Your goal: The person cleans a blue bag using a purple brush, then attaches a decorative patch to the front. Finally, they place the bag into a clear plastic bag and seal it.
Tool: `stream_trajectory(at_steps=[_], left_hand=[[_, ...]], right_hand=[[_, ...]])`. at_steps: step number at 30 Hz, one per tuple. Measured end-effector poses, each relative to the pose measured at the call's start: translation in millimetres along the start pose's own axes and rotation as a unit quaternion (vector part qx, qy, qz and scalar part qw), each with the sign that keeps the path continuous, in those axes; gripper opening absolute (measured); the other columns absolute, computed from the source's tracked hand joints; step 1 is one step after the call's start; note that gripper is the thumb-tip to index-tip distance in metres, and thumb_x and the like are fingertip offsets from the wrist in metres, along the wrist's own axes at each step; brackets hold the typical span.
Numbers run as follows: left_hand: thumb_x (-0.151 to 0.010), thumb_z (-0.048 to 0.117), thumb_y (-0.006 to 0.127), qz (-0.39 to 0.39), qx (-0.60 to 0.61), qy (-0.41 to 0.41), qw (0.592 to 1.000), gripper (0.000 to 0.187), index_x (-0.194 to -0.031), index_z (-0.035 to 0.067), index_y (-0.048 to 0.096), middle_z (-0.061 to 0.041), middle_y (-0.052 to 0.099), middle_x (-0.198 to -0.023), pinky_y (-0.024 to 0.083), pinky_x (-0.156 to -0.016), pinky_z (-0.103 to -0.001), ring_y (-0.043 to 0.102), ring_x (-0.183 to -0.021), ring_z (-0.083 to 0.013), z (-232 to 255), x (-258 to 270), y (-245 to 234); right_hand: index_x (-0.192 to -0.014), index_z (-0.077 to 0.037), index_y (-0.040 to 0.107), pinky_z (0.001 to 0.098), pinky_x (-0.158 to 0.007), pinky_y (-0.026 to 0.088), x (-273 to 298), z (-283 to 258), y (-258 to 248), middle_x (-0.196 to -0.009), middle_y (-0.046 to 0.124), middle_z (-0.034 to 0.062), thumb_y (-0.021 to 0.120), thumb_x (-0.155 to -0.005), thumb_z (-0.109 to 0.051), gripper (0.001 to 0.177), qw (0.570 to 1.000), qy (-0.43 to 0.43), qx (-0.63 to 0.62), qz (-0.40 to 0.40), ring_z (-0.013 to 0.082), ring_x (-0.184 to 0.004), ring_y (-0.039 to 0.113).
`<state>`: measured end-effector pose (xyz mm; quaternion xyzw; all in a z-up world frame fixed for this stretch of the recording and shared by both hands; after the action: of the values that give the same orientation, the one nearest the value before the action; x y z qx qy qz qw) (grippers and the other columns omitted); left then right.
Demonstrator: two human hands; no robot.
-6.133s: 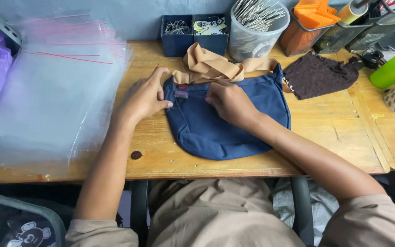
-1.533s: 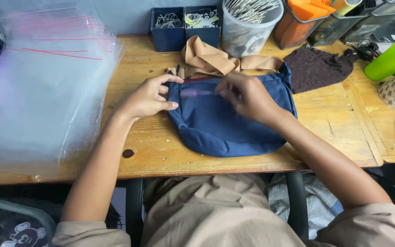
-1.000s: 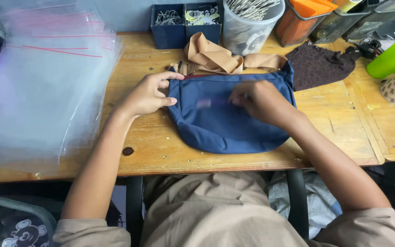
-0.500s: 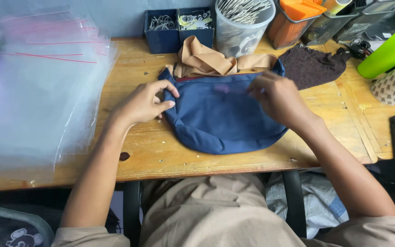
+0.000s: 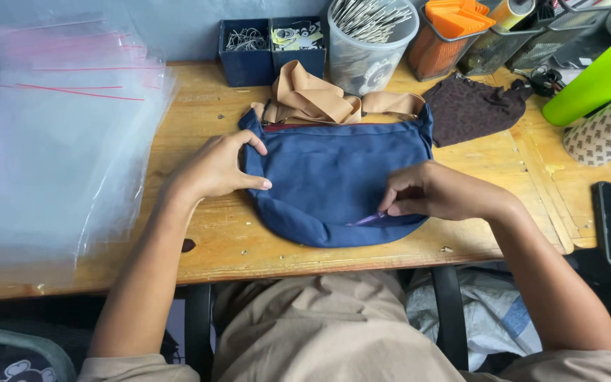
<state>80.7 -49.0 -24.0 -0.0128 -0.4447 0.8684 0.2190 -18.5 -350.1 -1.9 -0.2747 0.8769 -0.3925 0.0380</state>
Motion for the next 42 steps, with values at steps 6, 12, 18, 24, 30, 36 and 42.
stream_trajectory(at_steps=[6, 12, 18, 24, 30, 36, 42], left_hand=[[-0.072, 0.029, 0.103, -0.012, -0.029, -0.013, 0.999, 0.067, -0.134, 0.02, 0.081, -0.026, 0.077, -0.145, 0.055, -0.115, -0.054, 0.069, -0.142, -0.0452, -0.7, 5.1, -7.7], [-0.073, 0.03, 0.103, -0.033, -0.046, -0.047, 0.997, 0.064, -0.133, 0.023, 0.082, -0.025, 0.077, -0.147, 0.054, -0.118, -0.055, 0.067, -0.145, -0.0455, -9.5, 11.9, -15.2], [-0.077, 0.026, 0.1, -0.036, -0.048, -0.052, 0.997, 0.061, -0.134, 0.018, 0.082, -0.031, 0.075, -0.148, 0.053, -0.118, -0.057, 0.067, -0.145, -0.0489, -11.3, 8.3, -12.9], [-0.078, 0.032, 0.105, -0.073, -0.105, -0.088, 0.988, 0.062, -0.134, 0.03, 0.076, -0.005, 0.081, -0.131, 0.052, -0.097, -0.038, 0.074, -0.117, -0.0262, -33.7, 6.6, -15.3], [-0.075, 0.033, 0.107, -0.062, -0.103, -0.078, 0.99, 0.062, -0.13, 0.029, 0.079, -0.008, 0.077, -0.103, 0.049, -0.085, -0.037, 0.07, -0.097, -0.0254, -35.9, 4.1, -16.2], [-0.076, 0.035, 0.107, -0.06, -0.099, -0.089, 0.989, 0.061, -0.129, 0.028, 0.077, -0.008, 0.077, -0.101, 0.05, -0.083, -0.038, 0.07, -0.097, -0.0248, -34.1, 5.8, -16.1], [-0.073, 0.035, 0.108, -0.053, -0.095, -0.064, 0.992, 0.062, -0.128, 0.03, 0.079, -0.008, 0.074, -0.095, 0.05, -0.082, -0.038, 0.069, -0.093, -0.0249, -38.1, 2.5, -14.9]], right_hand=[[-0.114, -0.027, 0.084, 0.0403, -0.079, 0.064, 3.7, 77.8, -77.2, -0.102, 0.077, -0.0038, 0.085, -0.111, -0.023, 0.005, 0.897, 0.056, 0.332, 0.287, 0.0278, -0.09, 0.081], [-0.094, -0.012, 0.096, 0.0426, -0.08, 0.067, 8.5, 6.2, -3.2, -0.094, 0.095, 0.0119, 0.087, -0.091, -0.009, 0.01, 0.999, 0.029, -0.004, -0.027, 0.0295, -0.084, 0.087], [-0.107, -0.025, 0.084, 0.0463, -0.082, 0.063, 18.2, 71.8, -83.7, -0.095, 0.078, 0.0014, 0.084, -0.104, -0.025, 0.003, 0.915, 0.077, 0.314, 0.242, 0.0333, -0.094, 0.081], [-0.102, -0.019, 0.092, 0.0309, -0.079, 0.064, 26.2, 60.2, -55.3, -0.104, 0.094, -0.0013, 0.081, -0.099, -0.008, 0.015, 0.991, 0.007, 0.103, 0.087, 0.0128, -0.096, 0.088], [-0.099, -0.017, 0.084, 0.0316, -0.077, 0.053, 35.3, 52.9, -86.5, -0.103, 0.087, -0.0017, 0.082, -0.108, -0.019, 0.009, 0.967, -0.002, 0.11, 0.228, 0.0131, -0.088, 0.074], [-0.113, -0.015, 0.084, 0.0549, -0.069, 0.049, 30.3, 119.6, -119.1, -0.106, 0.075, 0.0118, 0.074, -0.104, -0.006, 0.016, 0.877, 0.074, 0.278, 0.384, 0.0452, -0.094, 0.072], [-0.112, -0.024, 0.087, 0.0517, -0.077, 0.051, 9.3, 95.6, -93.0, -0.101, 0.085, 0.0117, 0.064, -0.099, -0.005, 0.033, 0.925, 0.151, 0.249, 0.244, 0.0392, -0.096, 0.076]])
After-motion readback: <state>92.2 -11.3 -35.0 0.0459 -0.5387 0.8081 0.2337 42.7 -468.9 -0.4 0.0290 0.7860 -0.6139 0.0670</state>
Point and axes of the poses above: each hand's wrist, its own x-axis away from the middle knuckle, its own y-axis out of the palm, z = x × y, the point moved 10 cm from there along -x, towards the middle knuckle
